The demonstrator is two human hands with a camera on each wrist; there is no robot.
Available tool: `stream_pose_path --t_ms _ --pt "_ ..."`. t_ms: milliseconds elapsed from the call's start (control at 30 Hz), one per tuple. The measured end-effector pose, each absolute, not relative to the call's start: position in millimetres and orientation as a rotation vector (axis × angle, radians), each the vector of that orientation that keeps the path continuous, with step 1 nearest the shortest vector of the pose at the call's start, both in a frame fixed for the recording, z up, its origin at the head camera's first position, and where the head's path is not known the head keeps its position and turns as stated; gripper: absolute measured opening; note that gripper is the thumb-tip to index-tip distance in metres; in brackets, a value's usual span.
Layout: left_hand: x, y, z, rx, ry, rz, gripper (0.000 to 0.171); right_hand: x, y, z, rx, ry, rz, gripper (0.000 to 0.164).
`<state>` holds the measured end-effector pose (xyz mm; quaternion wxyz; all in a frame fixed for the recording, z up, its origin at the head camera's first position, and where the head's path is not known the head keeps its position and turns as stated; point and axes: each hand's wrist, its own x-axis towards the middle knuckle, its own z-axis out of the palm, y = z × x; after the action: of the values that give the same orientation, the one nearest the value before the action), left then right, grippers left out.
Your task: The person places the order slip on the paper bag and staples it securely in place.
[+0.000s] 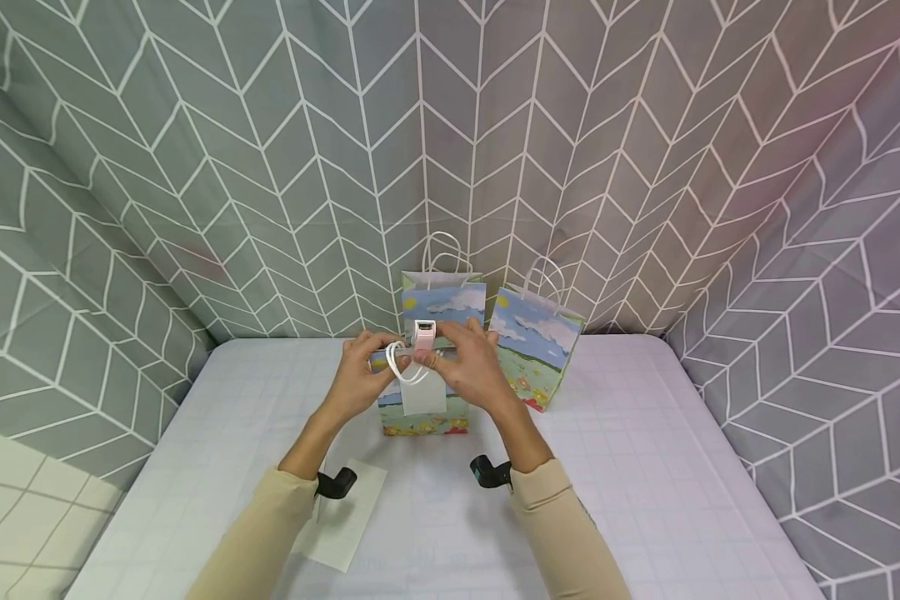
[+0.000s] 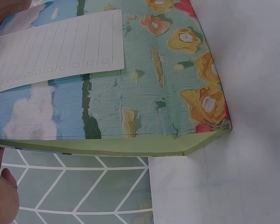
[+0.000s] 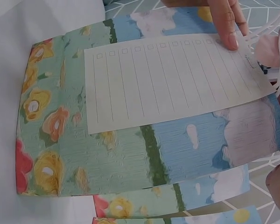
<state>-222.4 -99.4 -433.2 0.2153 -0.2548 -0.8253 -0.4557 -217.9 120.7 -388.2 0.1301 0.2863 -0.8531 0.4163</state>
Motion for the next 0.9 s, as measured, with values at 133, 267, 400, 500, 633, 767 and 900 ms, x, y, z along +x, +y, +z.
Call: stream_pose_path --t_ms 133,267,400,500,633,767,900 --pt "-222.2 -99.4 -434.9 -0.695 -2.284 -1.271 0.028 -218.6 121.0 -388.2 0.814 -2.424 1.273 0.039" --pt "-221.6 -99.6 -435.9 -0.687 -2.288 -1.293 0.034 -218.8 121.7 -387.8 0.782 -2.395 1.293 0.035" --pt "-221.1 -100.8 -438.2 -0.672 -2.294 -1.323 0.038 -218.6 123.5 -389.3 0.752 -2.381 1.294 0.038" --pt "-220.7 -102.8 -440.5 -0.665 -2.293 -1.338 0.039 -218.4 124.7 -390.6 0.733 -2.355 1.306 0.047" --pt "-220.1 -106.6 -443.6 -0.66 -2.306 -1.321 0.035 -219.5 126.1 -391.7 0.706 -2.294 1.33 0.049" --pt "-218.4 -110.5 -445.9 -0.617 -2.359 -1.283 0.036 -221.2 129.4 -393.3 0.648 -2.248 1.34 0.042" --pt "-217.1 -113.6 -449.2 -0.571 -2.424 -1.258 0.044 -222.4 134.0 -395.8 0.574 -2.24 1.352 0.032"
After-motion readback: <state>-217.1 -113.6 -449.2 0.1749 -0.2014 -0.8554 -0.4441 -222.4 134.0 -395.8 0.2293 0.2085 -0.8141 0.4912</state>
